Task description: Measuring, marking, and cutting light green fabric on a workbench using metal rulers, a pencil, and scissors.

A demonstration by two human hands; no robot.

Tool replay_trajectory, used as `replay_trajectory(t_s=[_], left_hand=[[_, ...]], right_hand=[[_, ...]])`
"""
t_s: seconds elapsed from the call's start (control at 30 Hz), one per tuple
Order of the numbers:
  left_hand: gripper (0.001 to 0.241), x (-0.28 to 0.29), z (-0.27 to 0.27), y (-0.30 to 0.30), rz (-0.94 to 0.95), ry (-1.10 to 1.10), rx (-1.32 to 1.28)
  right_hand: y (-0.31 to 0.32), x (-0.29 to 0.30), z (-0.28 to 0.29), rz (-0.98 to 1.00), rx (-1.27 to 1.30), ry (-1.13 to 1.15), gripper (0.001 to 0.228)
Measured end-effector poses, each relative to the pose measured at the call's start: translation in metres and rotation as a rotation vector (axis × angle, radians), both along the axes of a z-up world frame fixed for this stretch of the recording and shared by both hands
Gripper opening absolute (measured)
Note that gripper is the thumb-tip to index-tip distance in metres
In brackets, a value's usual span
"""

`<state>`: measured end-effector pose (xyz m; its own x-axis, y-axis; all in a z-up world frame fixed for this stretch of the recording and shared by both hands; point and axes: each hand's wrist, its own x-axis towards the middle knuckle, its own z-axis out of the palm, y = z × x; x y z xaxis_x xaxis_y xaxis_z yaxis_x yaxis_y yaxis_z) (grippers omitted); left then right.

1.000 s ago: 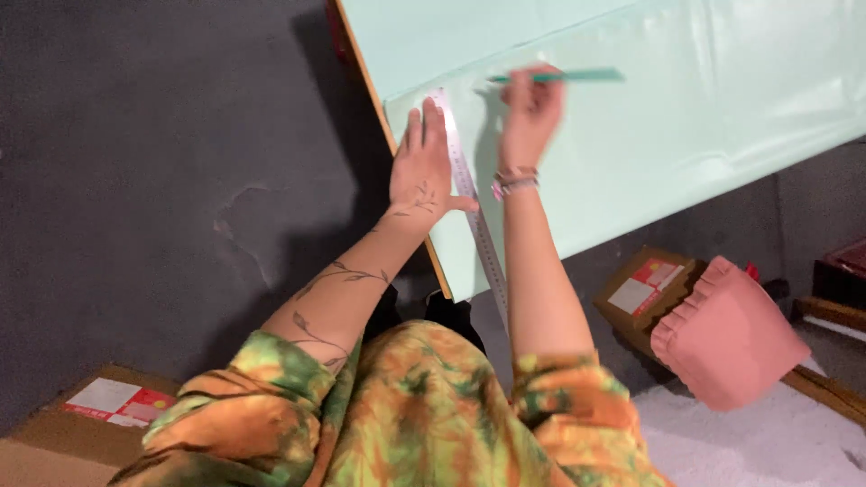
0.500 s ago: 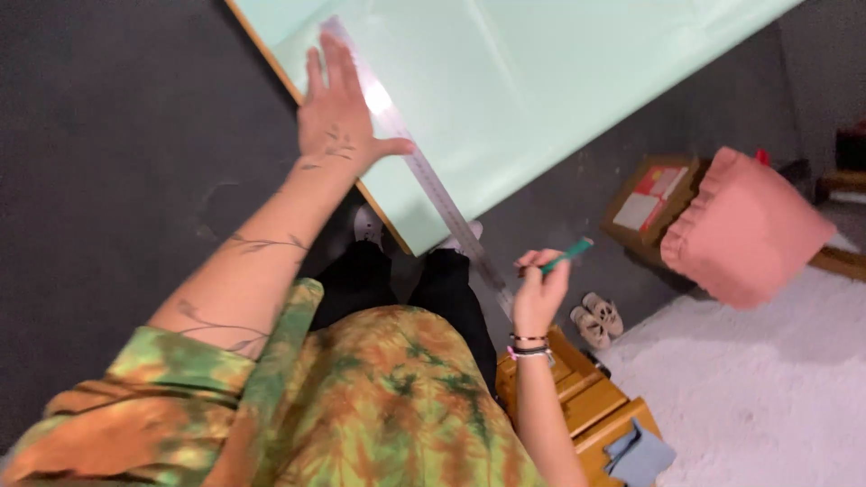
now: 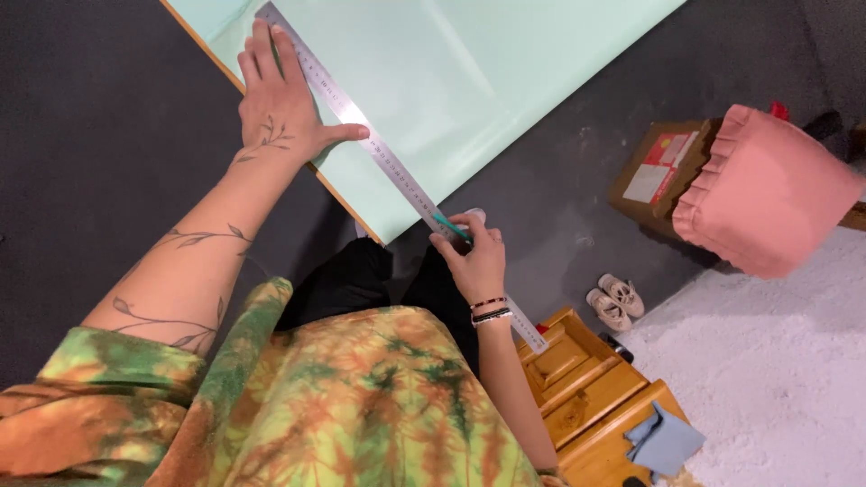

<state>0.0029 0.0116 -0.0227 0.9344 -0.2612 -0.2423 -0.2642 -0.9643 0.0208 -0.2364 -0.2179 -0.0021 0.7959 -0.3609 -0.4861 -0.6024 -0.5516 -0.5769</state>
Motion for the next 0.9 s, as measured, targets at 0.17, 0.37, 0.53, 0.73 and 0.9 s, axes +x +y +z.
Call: replay_trajectory(t_s=[0.17,0.37,0.53,0.73,0.9], left_hand=[[0.169,-0.002,0.020,-0.009,0.184,0.139,-0.210],[0.173,-0.008,0.036,-0.028,0.235,0.115,-0.261],[0.164,0.001,0.040,-0.037,0.234,0.123,-0.207],[0.178,0.015,0.016,-0.055,0.302,0.329,-0.097],[0.181,0.028,0.016,-0.065,0.320,0.355,0.034]], right_hand=[[-0.011,-0.016,-0.028,-0.018,0.016,-0.192,0.033],[-0.069,-0.021,-0.006,-0.229,-0.093,-0.366,0.031],[-0.168,-0.028,0.007,-0.426,-0.231,-0.452,0.043],[-0.286,-0.014,0.051,-0.452,-0.406,-0.591,0.034],[-0.363,0.033,0.048,-0.102,-0.517,-0.716,0.038]])
